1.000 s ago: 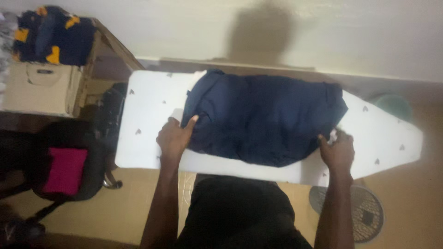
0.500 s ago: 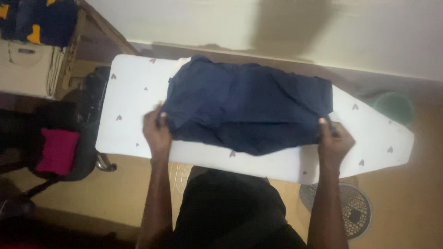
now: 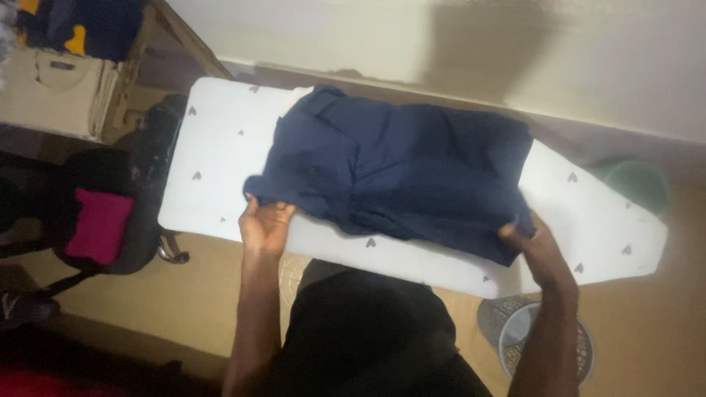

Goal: The person folds a dark blue and yellow patterned garment on a white ironing board, then places it on a stack of folded clothes. They then retrieve a dark blue shirt from a laundry basket, unfold it, and begin folding it on the ironing board.

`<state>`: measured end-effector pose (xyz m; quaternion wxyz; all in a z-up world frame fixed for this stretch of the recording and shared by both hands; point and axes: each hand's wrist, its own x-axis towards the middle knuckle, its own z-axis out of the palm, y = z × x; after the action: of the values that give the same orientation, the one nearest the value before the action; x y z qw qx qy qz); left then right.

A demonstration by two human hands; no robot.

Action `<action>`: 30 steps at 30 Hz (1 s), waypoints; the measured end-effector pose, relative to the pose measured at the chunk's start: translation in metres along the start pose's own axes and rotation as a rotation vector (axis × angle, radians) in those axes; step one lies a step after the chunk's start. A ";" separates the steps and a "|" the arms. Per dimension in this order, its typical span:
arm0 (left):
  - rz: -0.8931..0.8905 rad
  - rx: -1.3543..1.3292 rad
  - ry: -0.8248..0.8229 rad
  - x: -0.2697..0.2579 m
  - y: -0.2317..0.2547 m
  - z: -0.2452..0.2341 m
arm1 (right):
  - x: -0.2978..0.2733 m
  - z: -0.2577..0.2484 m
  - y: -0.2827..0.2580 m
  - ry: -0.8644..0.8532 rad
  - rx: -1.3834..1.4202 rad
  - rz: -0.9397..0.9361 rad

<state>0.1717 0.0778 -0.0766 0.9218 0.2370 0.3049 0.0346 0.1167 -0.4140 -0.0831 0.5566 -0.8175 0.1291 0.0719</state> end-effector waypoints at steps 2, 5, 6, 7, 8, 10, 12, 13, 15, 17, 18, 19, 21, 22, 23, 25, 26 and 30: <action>-0.054 -0.153 -0.070 0.002 0.000 0.003 | -0.010 0.002 -0.025 -0.032 -0.299 0.192; -0.050 -0.200 0.015 0.005 0.007 0.009 | -0.018 0.014 -0.054 0.020 -0.404 0.441; -0.025 -0.173 0.067 0.006 0.012 0.011 | -0.019 0.016 -0.060 0.033 -0.388 0.460; 0.001 -0.145 0.119 0.007 0.017 0.014 | -0.020 0.017 -0.064 0.046 -0.372 0.478; 0.068 0.256 0.100 0.007 0.023 0.015 | -0.020 0.019 -0.065 0.027 -0.425 0.504; 0.211 1.050 0.045 0.011 0.035 0.018 | -0.021 0.019 -0.061 -0.003 -0.531 0.549; 0.082 1.311 0.096 0.011 0.045 0.014 | -0.031 0.016 -0.049 0.013 -0.406 0.401; 0.018 1.440 0.121 0.010 0.050 0.009 | -0.036 0.015 -0.043 0.021 -0.344 0.325; -0.117 1.385 0.125 0.010 0.057 -0.003 | -0.046 0.015 -0.035 0.085 -0.267 0.382; -0.178 1.379 0.140 0.011 0.061 -0.016 | -0.054 0.018 -0.034 0.144 -0.204 0.423; -0.170 1.402 0.154 0.011 0.063 -0.023 | -0.058 0.021 -0.036 0.169 -0.180 0.435; -0.161 1.423 0.164 0.012 0.062 -0.029 | -0.062 0.024 -0.042 0.198 -0.157 0.446; -0.035 1.422 0.030 0.023 0.068 -0.035 | -0.066 0.029 -0.061 0.215 -0.156 0.541; 0.027 1.418 -0.037 0.029 0.069 -0.037 | -0.067 0.032 -0.072 0.224 -0.155 0.589; -0.054 1.448 -0.032 0.035 0.069 -0.039 | -0.070 0.035 -0.082 0.250 -0.166 0.628; -0.214 1.506 -0.020 0.052 0.065 -0.037 | -0.071 0.040 -0.096 0.301 -0.183 0.703; -0.281 1.160 0.034 0.059 0.058 -0.037 | -0.069 0.043 -0.099 0.305 -0.152 0.711; -0.333 0.355 0.183 0.089 0.030 -0.014 | -0.038 0.045 -0.080 0.320 -0.119 0.546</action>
<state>0.2381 0.1291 -0.1214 0.8273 0.3376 0.4230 -0.1504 0.1045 -0.3389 -0.0183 0.4406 -0.7846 0.4253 0.0967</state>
